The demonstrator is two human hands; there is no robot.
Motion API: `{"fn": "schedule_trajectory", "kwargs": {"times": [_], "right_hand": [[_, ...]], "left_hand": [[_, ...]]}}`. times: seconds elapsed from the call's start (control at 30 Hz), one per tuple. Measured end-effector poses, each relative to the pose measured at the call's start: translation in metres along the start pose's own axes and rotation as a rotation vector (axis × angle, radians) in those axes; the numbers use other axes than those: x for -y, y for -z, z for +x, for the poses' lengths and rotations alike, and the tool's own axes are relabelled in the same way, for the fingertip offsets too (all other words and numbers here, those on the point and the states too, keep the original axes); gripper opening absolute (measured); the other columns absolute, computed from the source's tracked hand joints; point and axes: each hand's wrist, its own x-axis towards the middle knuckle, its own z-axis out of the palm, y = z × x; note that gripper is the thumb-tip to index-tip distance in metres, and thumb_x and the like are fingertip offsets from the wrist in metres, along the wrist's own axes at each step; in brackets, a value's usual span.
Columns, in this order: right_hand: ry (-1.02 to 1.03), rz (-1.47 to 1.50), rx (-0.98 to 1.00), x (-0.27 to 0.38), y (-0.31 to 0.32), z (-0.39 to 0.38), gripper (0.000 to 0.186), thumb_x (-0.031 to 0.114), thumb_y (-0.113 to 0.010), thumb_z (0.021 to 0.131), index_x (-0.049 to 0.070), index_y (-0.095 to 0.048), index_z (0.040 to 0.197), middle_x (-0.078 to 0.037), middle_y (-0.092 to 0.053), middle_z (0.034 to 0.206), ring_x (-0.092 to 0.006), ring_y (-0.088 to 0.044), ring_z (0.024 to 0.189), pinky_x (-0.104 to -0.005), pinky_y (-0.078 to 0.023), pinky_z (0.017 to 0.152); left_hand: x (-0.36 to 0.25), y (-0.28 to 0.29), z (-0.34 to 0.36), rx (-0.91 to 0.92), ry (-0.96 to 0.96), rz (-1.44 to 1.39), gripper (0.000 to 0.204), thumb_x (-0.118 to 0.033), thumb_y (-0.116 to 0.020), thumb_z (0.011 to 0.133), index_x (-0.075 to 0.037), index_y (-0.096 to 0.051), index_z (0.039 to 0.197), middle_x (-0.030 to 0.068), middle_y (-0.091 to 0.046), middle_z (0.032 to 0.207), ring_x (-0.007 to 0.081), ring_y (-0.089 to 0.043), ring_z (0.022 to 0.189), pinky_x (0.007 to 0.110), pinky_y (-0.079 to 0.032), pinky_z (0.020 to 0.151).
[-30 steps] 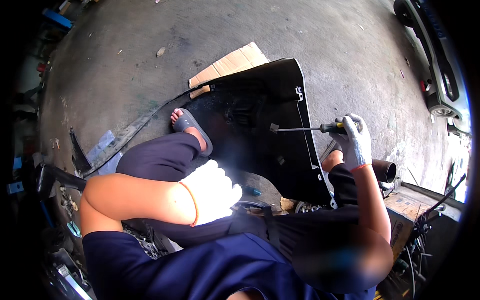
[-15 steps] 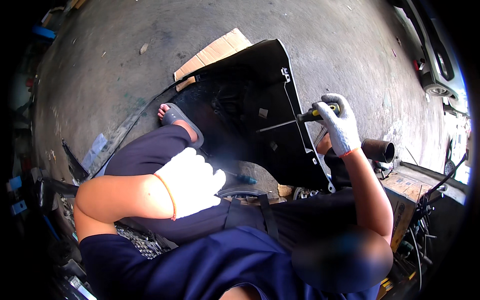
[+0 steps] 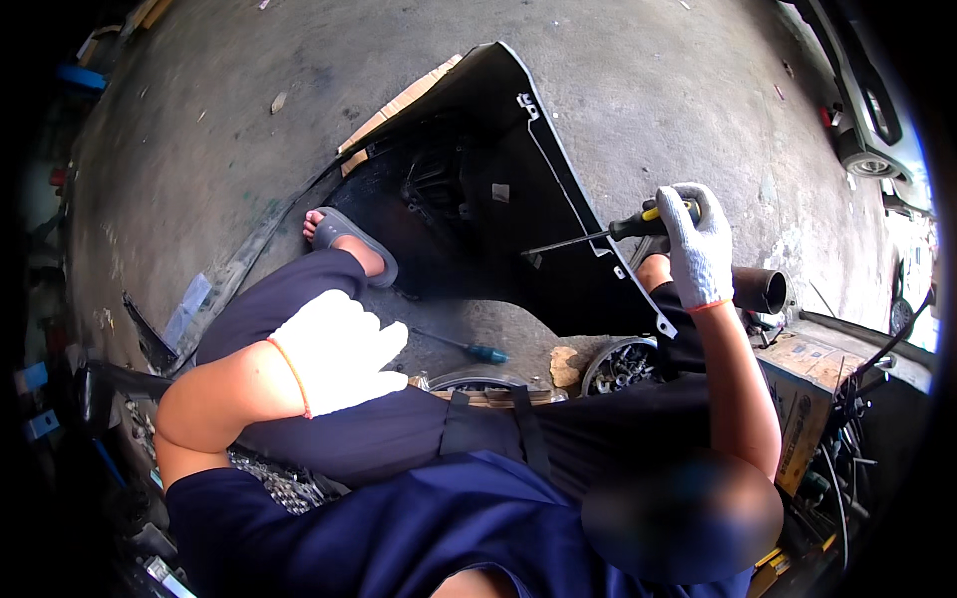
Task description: The person is sitting on the floor and using a screwdriver to remove screws from a black plastic car part. They then use a brush to clean the inside of the part.
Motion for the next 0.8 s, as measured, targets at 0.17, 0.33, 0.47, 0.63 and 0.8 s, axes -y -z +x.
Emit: {"fn": "schedule_trajectory", "kwargs": {"times": [0.17,0.33,0.47,0.63,0.8], "right_hand": [[-0.052,0.010,-0.018,0.020,0.009,0.003,0.021,0.019,-0.068,0.092,0.000,-0.061,0.097,-0.008,-0.066,0.083,-0.0104,-0.063,0.068,-0.0246,-0.052,0.061],[-0.025,-0.129,0.207,0.053,-0.028,0.025,0.031,0.020,-0.069,0.091,-0.003,-0.056,0.107,-0.011,-0.066,0.082,-0.0141,-0.066,0.068,-0.0261,-0.054,0.060],[0.406,-0.413,0.217,0.059,-0.099,0.060,0.024,0.024,-0.072,0.087,0.002,-0.064,0.095,-0.013,-0.069,0.081,-0.0237,-0.070,0.073,-0.0340,-0.055,0.065],[0.546,-0.542,0.120,0.041,-0.135,0.085,0.023,0.023,-0.073,0.083,0.003,-0.066,0.091,-0.019,-0.070,0.087,-0.0349,-0.069,0.083,-0.0391,-0.055,0.074],[0.559,-0.562,0.126,0.022,-0.144,0.082,0.022,0.023,-0.073,0.083,0.004,-0.066,0.090,-0.018,-0.069,0.085,-0.0329,-0.069,0.080,-0.0385,-0.055,0.073]], "left_hand": [[-0.002,0.005,0.002,0.028,-0.007,0.015,0.044,-0.044,-0.051,0.093,-0.003,-0.062,0.106,0.0140,-0.067,0.082,0.0286,-0.066,0.081,0.039,-0.045,0.076],[-0.004,0.023,0.030,0.100,0.037,0.127,0.040,-0.042,-0.052,0.094,-0.005,-0.065,0.103,0.0126,-0.070,0.085,0.0280,-0.068,0.085,0.040,-0.046,0.076],[-0.012,0.040,0.030,0.094,0.143,0.076,0.034,-0.037,-0.055,0.094,-0.007,-0.070,0.091,0.0085,-0.072,0.081,0.0255,-0.069,0.080,0.040,-0.046,0.075],[-0.016,0.041,0.036,0.043,0.118,0.071,0.034,-0.038,-0.054,0.094,-0.008,-0.071,0.092,0.0072,-0.072,0.081,0.0244,-0.069,0.078,0.039,-0.045,0.075],[-0.010,0.037,0.026,0.087,0.111,0.078,0.034,-0.038,-0.055,0.095,-0.009,-0.071,0.091,0.0066,-0.071,0.078,0.0236,-0.069,0.075,0.038,-0.046,0.075]]}}
